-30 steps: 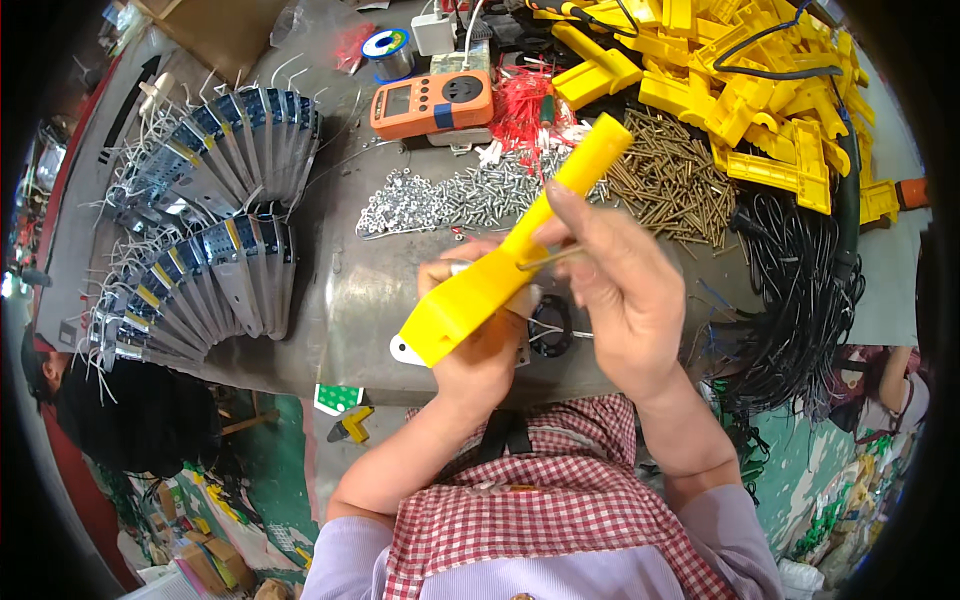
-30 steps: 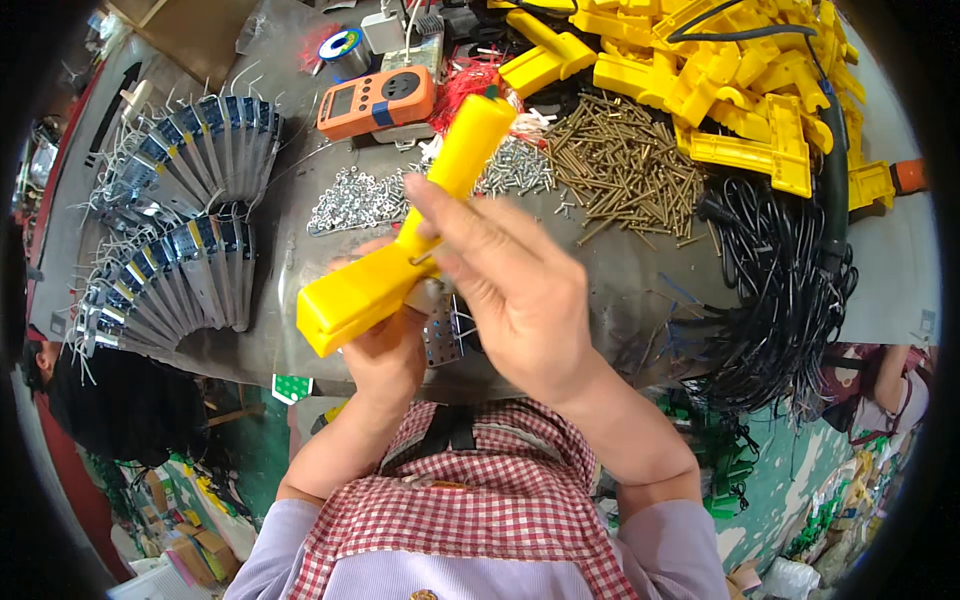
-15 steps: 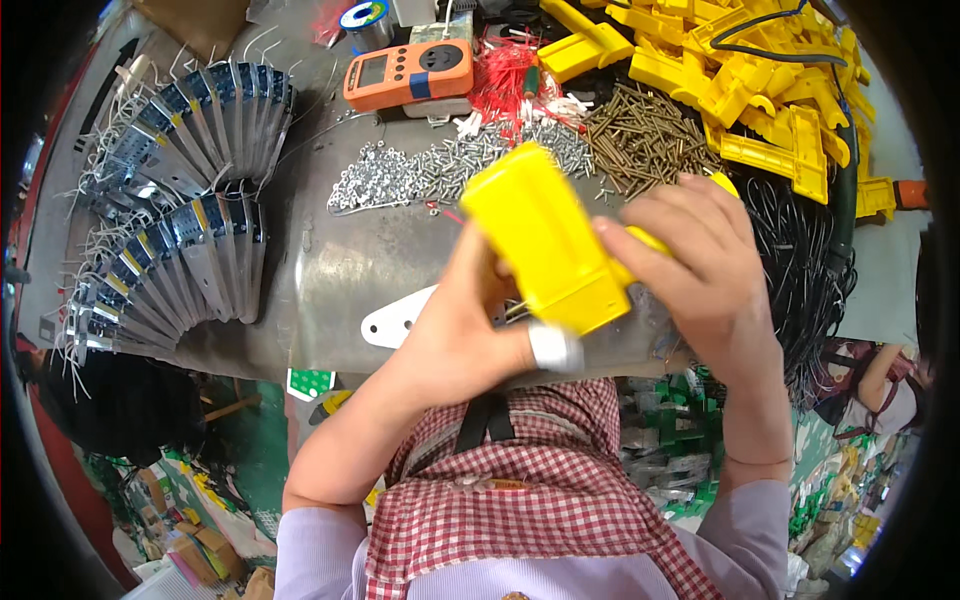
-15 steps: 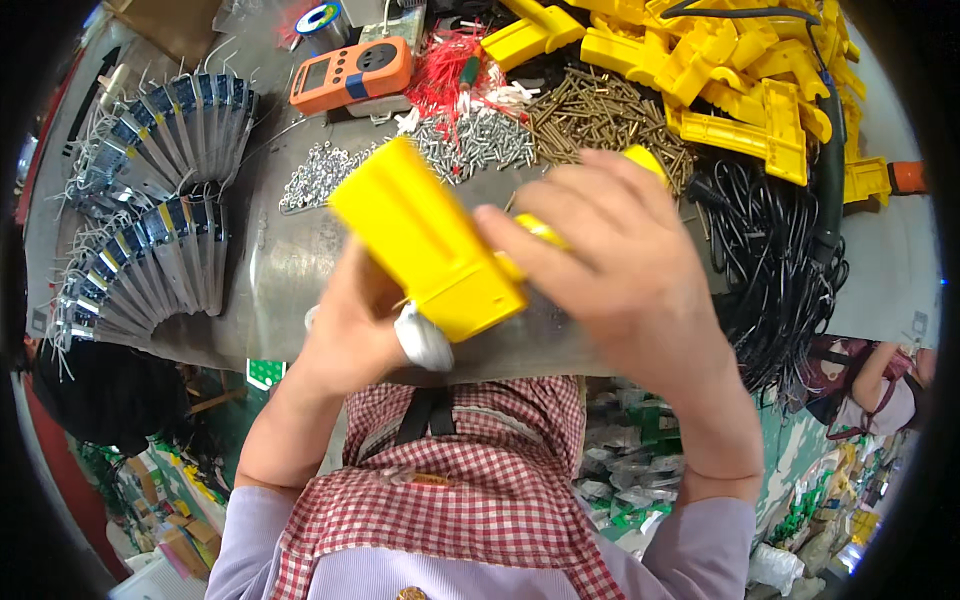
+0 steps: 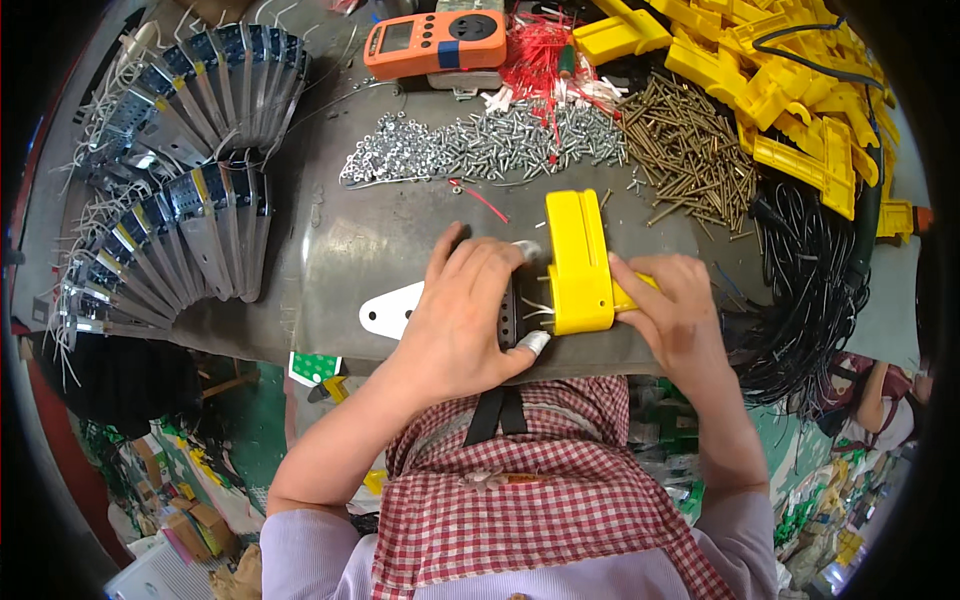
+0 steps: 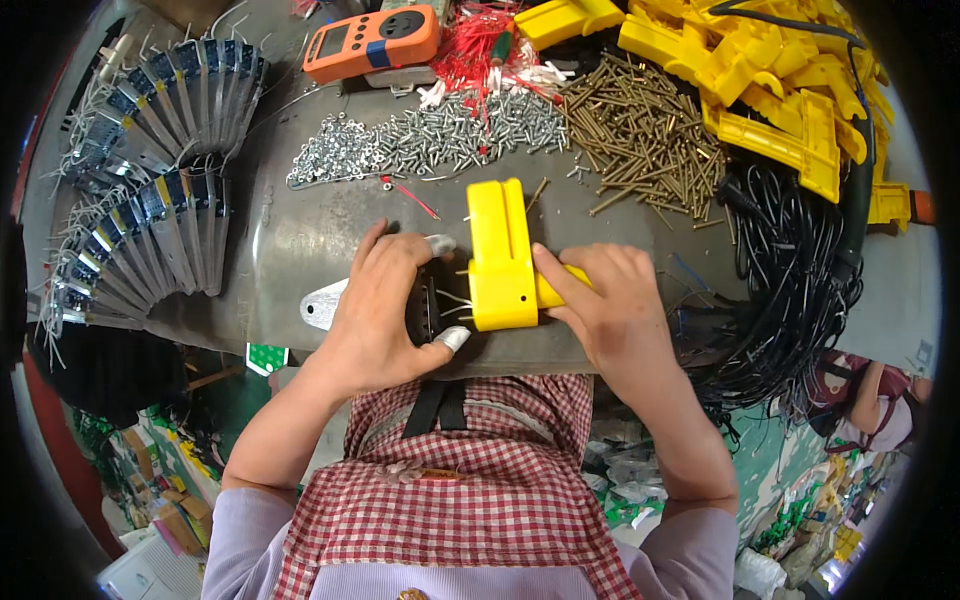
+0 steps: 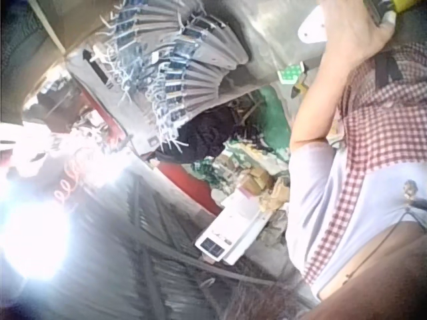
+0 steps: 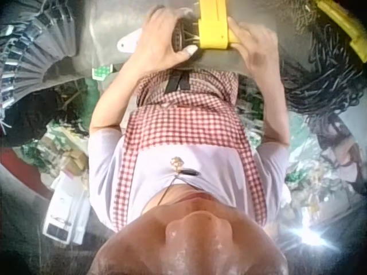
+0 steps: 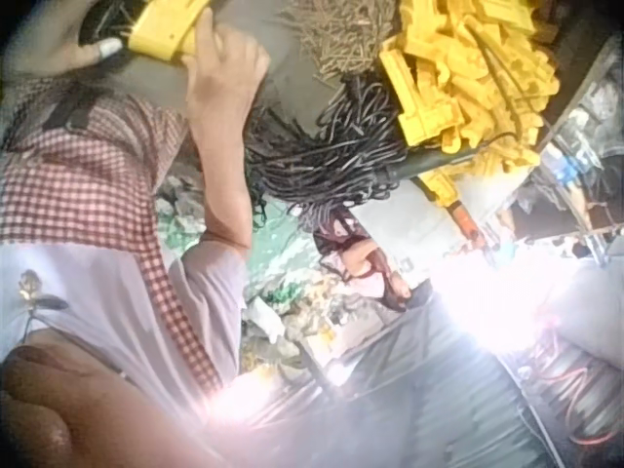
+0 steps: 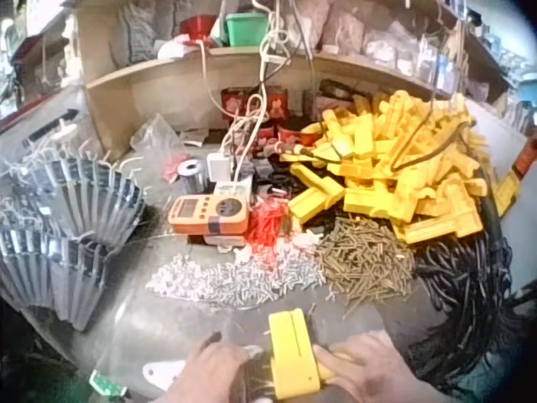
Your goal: Assembling hardware components by soldering wires and securing them with screws.
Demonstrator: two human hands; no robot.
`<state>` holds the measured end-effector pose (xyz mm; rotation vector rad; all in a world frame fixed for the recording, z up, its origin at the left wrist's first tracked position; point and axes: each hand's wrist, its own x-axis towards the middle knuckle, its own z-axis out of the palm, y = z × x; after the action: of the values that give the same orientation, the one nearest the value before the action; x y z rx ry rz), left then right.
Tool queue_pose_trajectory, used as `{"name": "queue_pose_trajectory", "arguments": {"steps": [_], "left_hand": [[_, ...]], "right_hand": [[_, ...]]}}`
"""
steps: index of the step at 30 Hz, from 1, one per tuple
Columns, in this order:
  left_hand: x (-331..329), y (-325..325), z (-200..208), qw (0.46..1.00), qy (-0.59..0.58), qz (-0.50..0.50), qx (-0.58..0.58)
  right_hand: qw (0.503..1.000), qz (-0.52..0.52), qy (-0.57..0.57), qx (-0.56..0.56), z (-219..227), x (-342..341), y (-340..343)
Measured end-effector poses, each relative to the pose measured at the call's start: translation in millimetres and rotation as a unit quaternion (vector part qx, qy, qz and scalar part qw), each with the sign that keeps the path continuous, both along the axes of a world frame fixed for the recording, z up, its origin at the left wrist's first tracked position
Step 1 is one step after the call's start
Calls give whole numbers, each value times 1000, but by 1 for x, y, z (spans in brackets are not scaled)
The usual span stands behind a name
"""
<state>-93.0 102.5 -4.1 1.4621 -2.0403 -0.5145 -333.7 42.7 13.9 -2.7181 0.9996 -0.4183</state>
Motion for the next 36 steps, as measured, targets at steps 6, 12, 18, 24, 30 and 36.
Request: {"name": "queue_pose_trajectory", "arguments": {"steps": [6,12,18,24,30,36], "left_hand": [[13,1,-2,999,7,-24,26],[14,1,1,999,-38,-32,16],[-14,-8,2,998,-51,-37,2],[-25,-8,-3,999,-49,-23,-2],[-32,-12,0,998,-51,-43,-19],[-23,-8,0,997,-64,-46,13]], "right_hand": [[997,35,56,-31,26,23,-5],[997,25,56,-48,14,25,12],[999,-24,11,-29,11,6,23],[893,-359,-185,-198,73,-105,-67],[850,-455,29,-263,76,-244,-134],[813,-408,-394,128,122,-197,-94]]}}
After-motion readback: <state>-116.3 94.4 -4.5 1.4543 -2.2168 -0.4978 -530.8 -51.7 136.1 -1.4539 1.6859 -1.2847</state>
